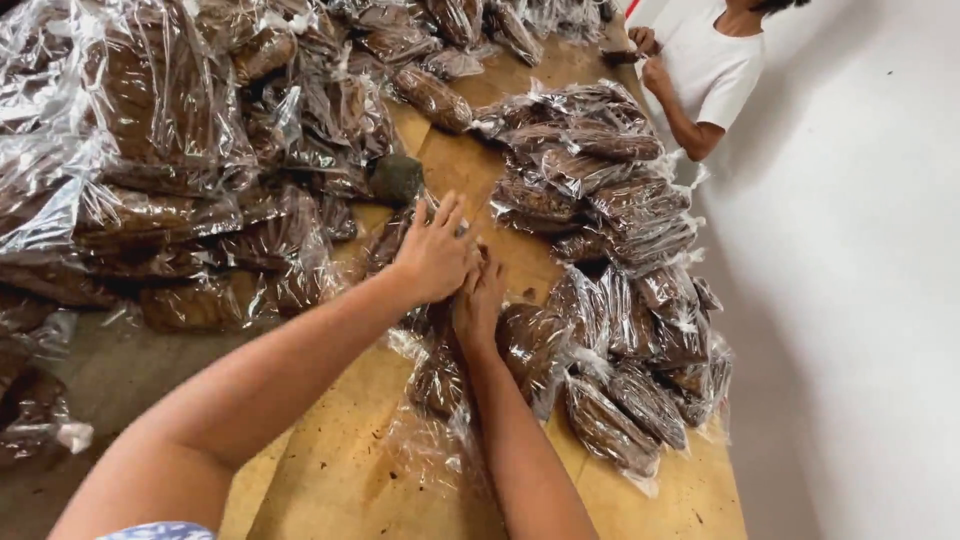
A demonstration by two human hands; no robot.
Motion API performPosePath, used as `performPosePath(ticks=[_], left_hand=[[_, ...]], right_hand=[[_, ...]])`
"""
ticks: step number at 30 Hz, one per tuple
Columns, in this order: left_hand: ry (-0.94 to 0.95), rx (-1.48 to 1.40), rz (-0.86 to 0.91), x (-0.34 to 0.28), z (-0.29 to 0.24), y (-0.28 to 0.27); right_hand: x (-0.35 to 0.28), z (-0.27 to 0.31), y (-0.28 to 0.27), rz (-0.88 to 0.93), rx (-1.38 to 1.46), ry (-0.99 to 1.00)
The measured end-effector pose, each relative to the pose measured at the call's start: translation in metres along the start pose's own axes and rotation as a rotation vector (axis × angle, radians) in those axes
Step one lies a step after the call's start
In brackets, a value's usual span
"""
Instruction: Manually wrapping and sealing brown blocks in plastic film on a wooden work surface.
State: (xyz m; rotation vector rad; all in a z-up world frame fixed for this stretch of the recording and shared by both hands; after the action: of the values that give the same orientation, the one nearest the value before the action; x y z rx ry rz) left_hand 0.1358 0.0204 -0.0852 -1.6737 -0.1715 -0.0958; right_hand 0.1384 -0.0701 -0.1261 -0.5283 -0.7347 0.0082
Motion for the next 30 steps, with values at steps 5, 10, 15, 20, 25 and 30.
performPosePath(ticks=[5,10,15,20,25,30], left_hand=[[-0.034,-0.132,-0.049,0.015,0.022,0.047],[-0.062,-0.204,-0.061,0.012,0.031,0.063],[-0.101,-0.201,-0.075,0.009,0.033,0.058],[-0.13,-0.211,-0.076,0.009,0.032,0.06],[-0.127,-0.22,-0.146,0.007,0.032,0.058],[-0.136,-0.244,-0.185,0.006,0.033,0.056]], right_hand=[[-0.005,-0.028,0.009,-0.001,-0.067,-0.015],[-0.006,-0.031,0.012,-0.019,-0.094,-0.042],[-0.003,-0.031,0.01,-0.028,-0.132,-0.084],[-0.003,-0.029,0.01,-0.009,-0.147,-0.096],[-0.003,-0.029,0.014,0.014,-0.144,-0.107],[-0.003,-0.028,0.015,0.039,-0.163,-0.11]])
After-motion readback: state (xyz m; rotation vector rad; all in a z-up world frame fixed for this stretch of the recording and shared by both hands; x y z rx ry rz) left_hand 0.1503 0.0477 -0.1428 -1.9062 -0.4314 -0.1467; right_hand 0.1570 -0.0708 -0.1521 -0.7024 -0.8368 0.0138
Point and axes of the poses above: each hand's wrist, its own x-axis towards the middle knuckle, its own y-axis out of the palm, z = x × y, the point moved 8 cm from there along x, towards the middle knuckle, and after that the axes turned 10 degrees about -y, right-handed, at the moved point
